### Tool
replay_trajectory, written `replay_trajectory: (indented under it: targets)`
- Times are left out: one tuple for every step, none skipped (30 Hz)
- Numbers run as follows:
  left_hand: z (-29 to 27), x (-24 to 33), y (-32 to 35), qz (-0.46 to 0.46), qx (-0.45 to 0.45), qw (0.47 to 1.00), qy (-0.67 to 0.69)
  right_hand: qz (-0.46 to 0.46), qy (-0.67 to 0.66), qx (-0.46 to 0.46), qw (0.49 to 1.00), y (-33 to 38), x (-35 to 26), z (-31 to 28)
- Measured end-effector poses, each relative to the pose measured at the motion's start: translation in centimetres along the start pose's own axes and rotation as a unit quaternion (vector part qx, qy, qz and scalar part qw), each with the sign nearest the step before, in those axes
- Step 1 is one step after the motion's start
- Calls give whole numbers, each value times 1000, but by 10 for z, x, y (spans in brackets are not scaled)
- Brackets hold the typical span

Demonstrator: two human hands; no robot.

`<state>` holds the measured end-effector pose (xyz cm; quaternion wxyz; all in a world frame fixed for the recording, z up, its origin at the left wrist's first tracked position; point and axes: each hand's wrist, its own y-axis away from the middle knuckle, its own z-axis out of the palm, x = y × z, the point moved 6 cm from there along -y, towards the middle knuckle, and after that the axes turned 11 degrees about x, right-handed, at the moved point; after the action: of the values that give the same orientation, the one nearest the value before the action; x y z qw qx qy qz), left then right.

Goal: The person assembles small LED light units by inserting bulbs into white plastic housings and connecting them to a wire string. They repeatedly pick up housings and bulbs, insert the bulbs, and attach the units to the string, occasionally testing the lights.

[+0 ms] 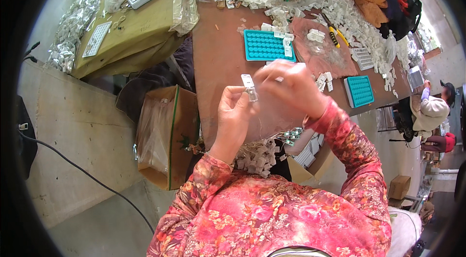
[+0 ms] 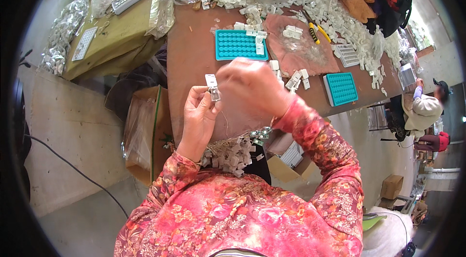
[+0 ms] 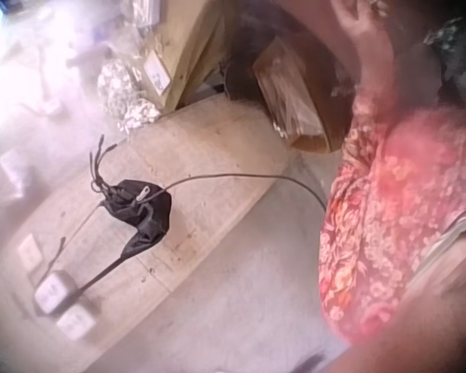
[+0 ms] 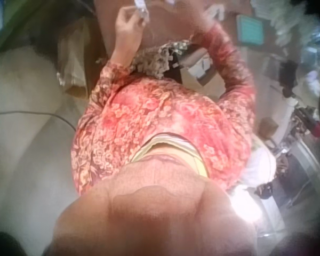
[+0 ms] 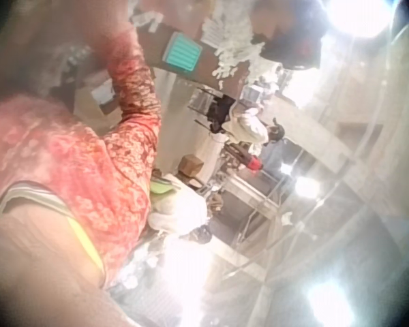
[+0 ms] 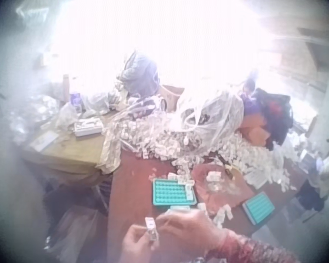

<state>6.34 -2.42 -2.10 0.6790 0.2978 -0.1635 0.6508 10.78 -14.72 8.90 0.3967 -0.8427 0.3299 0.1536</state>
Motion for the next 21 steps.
replay_trajectory:
  targets:
    - [0, -1, 0, -7, -1, 1000, 13, 100, 49, 39, 993, 1, 21, -13]
    - [-1, -2, 0, -16, 5, 1000, 21, 139, 112, 35, 983, -5, 43, -24]
    - [-1, -3, 1, -26, 8, 999, 33, 102, 234, 39, 966, -14, 57, -31]
    - [-2, -3, 1, -25, 9, 999, 29, 93, 291, 35, 952, -17, 71, -33]
    - [-1, -2, 1, -23, 5, 999, 29, 120, 360, 16, 925, -17, 87, -33]
    - [0, -2, 1, -20, -2, 999, 34, 121, 366, 7, 923, -17, 97, -30]
    - [0, -2, 1, -18, 2, 999, 30, 160, 384, -18, 909, -15, 110, -27]
    - [0, -1, 1, -17, 2, 999, 31, 199, 397, -43, 895, -13, 122, -24]
    - [0, -1, 1, -16, 3, 999, 30, 214, 406, -62, 887, -13, 129, -21]
    - [0, -1, 1, -17, 2, 999, 34, 228, 409, -79, 880, -15, 137, -18]
    - [1, -1, 1, -17, 2, 999, 37, 233, 411, -89, 877, -16, 141, -16]
    - [1, -1, 2, -18, -1, 999, 45, 230, 397, -60, 886, -18, 142, -17]
    - [0, -1, 2, -20, 3, 999, 40, 237, 389, -59, 888, -18, 146, -17]
    - [0, -2, 1, -23, 4, 999, 39, 232, 379, -51, 894, -20, 148, -18]
    - [0, -2, 1, -25, 2, 999, 44, 227, 368, -44, 900, -20, 151, -20]
    - [0, -2, 1, -25, 4, 999, 43, 211, 364, -37, 906, -21, 152, -22]
    - [0, -2, 1, -25, 3, 999, 47, 195, 360, -31, 912, -21, 152, -24]
    - [0, -2, 0, -26, -1, 998, 55, 181, 355, -29, 917, -21, 153, -25]
    - [0, -2, 0, -25, 1, 998, 53, 177, 348, -20, 920, -21, 154, -28]
    - [-1, -2, 0, -25, 1, 998, 55, 175, 342, -16, 923, -22, 155, -32]
    - [0, -2, 0, -26, -3, 998, 62, 168, 337, -8, 926, -23, 154, -36]
